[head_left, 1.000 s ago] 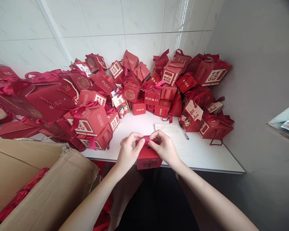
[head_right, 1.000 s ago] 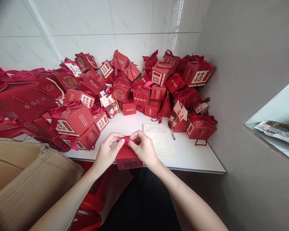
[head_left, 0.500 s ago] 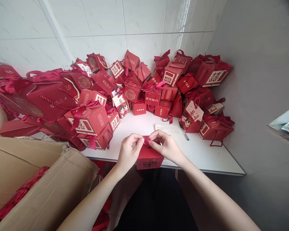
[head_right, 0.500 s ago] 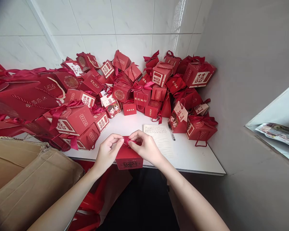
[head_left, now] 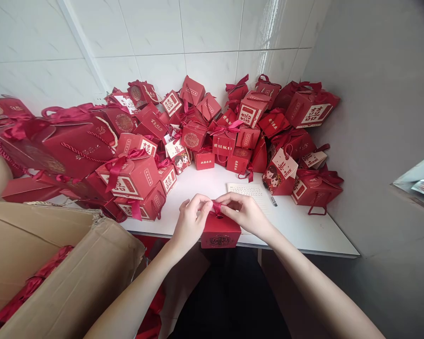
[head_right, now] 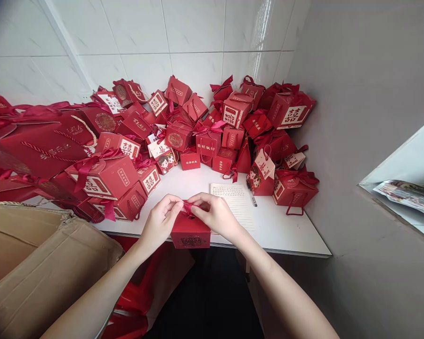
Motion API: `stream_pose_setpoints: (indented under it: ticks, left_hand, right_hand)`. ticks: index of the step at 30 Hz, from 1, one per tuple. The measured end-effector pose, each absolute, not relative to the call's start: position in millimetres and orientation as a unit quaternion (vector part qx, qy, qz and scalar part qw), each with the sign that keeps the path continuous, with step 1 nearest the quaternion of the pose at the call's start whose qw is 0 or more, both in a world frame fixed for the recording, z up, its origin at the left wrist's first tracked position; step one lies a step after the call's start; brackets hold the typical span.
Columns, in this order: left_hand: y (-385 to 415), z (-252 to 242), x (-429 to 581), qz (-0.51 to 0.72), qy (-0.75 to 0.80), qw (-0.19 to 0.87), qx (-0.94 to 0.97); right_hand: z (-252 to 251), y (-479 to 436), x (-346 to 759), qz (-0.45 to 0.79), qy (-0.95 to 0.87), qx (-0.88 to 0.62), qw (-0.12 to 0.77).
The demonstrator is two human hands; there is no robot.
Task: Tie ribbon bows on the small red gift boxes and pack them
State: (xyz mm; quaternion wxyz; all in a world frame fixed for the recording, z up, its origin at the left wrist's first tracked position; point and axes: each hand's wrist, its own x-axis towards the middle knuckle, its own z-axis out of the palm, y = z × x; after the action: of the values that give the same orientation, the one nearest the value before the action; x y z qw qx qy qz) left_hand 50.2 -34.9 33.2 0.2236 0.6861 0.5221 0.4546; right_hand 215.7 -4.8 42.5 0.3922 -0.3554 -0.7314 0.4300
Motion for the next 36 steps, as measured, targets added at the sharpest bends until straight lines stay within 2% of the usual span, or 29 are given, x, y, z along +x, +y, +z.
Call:
stream_pose_setpoints:
  ticks: [12,22,27,32,34,36]
  left_hand:
    - [-33,27,50,0.459,0.546,0.231,0.662]
    - [-36,31,51,0.472,0.482,0.243,0.696]
    - [-36,35,48,0.421,0.503,0.178,0.733]
    - [-33,41,31,0.448,0.5,0.154,0.725]
    - [-33,41,18,0.458,0.5,0.153,0.719]
    - [-36,43,5,0.445,0.503,0.174,0.721]
  right_hand:
    - [42,-7,217,0.401,-0.756,-0.35,0.381]
    - [33,-7,215,0.402,-0.736,-0.355,0.413]
    - [36,-3,220,0.426,-0.725,-0.353,0.41]
    - [52,-4,240,0.385,-0.727,-0.394,0.41]
    - [59,-5,255,0.385,-0.728,-0.409,0.393]
    - [65,-5,273,0.417,-0.738,-0.414,0.331]
